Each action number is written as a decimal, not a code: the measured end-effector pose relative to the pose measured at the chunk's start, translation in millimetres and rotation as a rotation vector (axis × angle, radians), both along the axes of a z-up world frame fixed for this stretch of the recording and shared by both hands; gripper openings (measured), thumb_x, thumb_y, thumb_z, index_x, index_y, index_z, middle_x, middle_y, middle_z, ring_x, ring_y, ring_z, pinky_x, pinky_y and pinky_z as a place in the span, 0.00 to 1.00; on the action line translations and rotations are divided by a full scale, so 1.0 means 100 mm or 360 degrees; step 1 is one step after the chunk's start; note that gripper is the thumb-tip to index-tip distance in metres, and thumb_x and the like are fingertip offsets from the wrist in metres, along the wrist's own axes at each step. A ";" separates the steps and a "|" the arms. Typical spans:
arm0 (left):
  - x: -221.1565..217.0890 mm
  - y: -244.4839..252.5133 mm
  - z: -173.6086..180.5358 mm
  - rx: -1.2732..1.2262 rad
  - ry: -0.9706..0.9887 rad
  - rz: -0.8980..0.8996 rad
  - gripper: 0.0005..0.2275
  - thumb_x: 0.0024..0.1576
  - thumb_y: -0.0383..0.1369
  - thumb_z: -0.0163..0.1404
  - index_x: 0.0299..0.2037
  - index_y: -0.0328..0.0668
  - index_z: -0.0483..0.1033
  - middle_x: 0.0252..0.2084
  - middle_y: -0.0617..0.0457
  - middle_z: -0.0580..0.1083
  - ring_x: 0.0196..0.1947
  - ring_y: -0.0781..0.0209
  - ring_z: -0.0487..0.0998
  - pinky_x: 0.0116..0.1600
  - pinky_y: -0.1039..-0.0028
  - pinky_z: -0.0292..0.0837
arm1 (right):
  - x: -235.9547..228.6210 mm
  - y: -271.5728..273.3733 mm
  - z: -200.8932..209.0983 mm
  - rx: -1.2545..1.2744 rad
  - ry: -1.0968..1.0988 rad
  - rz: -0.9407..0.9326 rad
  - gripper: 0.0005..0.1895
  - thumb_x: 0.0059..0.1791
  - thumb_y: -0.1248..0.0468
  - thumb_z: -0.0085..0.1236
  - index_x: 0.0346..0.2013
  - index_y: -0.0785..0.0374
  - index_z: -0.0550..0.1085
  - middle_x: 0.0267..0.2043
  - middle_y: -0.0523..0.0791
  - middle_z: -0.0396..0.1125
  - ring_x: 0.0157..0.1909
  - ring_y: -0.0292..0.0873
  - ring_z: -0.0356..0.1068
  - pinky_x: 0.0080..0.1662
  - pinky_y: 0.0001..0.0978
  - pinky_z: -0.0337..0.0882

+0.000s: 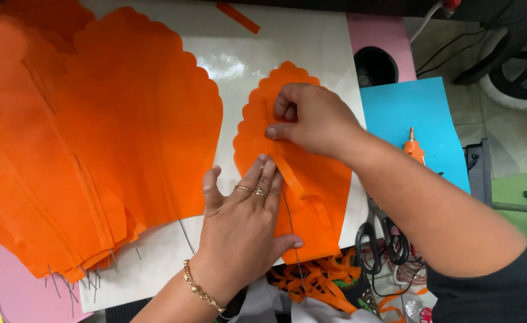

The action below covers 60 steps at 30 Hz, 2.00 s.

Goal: Using a hot glue gun to apply adhesive to orange fabric petals and pressing thin strips into the center of each petal.

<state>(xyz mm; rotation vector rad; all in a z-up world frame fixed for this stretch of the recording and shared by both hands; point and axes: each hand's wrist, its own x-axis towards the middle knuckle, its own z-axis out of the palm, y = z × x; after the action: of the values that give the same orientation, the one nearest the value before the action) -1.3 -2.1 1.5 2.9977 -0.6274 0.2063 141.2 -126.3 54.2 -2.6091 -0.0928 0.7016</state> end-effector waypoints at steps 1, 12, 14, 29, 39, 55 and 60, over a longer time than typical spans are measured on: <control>0.00 0.00 0.00 -0.0002 0.0001 0.0000 0.43 0.38 0.70 0.42 0.57 0.47 0.67 0.63 0.58 0.64 0.67 0.71 0.54 0.63 0.46 0.35 | 0.06 -0.05 -0.03 -0.0002 0.0001 0.0000 0.11 0.40 0.58 0.65 0.26 0.52 0.69 0.28 0.34 0.66 0.31 0.33 0.64 0.34 0.28 0.62; 0.00 0.02 -0.03 -0.0016 0.0025 -0.0017 0.43 0.38 0.70 0.42 0.58 0.48 0.66 0.64 0.58 0.63 0.68 0.69 0.53 0.63 0.45 0.34 | 0.13 0.09 0.00 -0.0131 -0.0057 -0.0049 0.14 0.38 0.55 0.69 0.22 0.51 0.69 0.22 0.35 0.65 0.27 0.34 0.63 0.30 0.30 0.59; 0.00 0.02 -0.03 -0.0027 0.0017 -0.0015 0.43 0.38 0.70 0.43 0.58 0.48 0.66 0.64 0.58 0.63 0.68 0.68 0.53 0.63 0.45 0.34 | 0.16 0.06 -0.02 -0.0075 -0.0056 -0.0019 0.11 0.40 0.56 0.66 0.22 0.52 0.71 0.23 0.35 0.66 0.28 0.33 0.63 0.31 0.29 0.60; -0.01 0.02 0.02 -0.0002 -0.0050 -0.0038 0.43 0.38 0.70 0.44 0.56 0.46 0.69 0.61 0.58 0.67 0.66 0.70 0.58 0.63 0.48 0.36 | -0.96 -0.50 0.09 0.0464 -0.0192 0.0193 0.24 0.46 0.55 0.49 0.54 0.63 0.65 0.48 0.44 0.70 0.51 0.41 0.69 0.52 0.34 0.66; -0.03 0.01 0.02 0.0036 -0.0094 -0.0060 0.42 0.42 0.70 0.41 0.58 0.45 0.68 0.63 0.57 0.66 0.65 0.70 0.60 0.62 0.48 0.36 | -1.27 -0.75 0.12 0.0322 -0.0049 0.0434 0.37 0.43 0.53 0.54 0.63 0.57 0.54 0.44 0.45 0.71 0.50 0.44 0.67 0.53 0.38 0.59; -0.04 0.02 0.00 0.0013 -0.0117 -0.0094 0.45 0.42 0.70 0.43 0.63 0.45 0.63 0.63 0.56 0.66 0.65 0.67 0.61 0.62 0.49 0.35 | -0.83 -0.69 0.67 0.1656 0.0471 -0.0214 0.23 0.45 0.72 0.44 0.55 0.70 0.58 0.42 0.59 0.69 0.37 0.55 0.74 0.44 0.41 0.76; -0.03 0.02 0.01 0.0042 -0.0083 -0.0069 0.46 0.41 0.71 0.41 0.63 0.46 0.62 0.66 0.58 0.62 0.65 0.69 0.59 0.62 0.48 0.35 | -0.05 -0.60 0.56 0.1459 0.0513 -0.0135 0.08 0.48 0.59 0.47 0.24 0.55 0.66 0.44 0.42 0.70 0.45 0.41 0.75 0.50 0.30 0.76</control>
<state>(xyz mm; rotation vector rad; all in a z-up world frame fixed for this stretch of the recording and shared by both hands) -4.4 0.2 2.2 3.0095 -0.7048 0.2760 135.8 -186.2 110.1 -1.6049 -0.1588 0.7950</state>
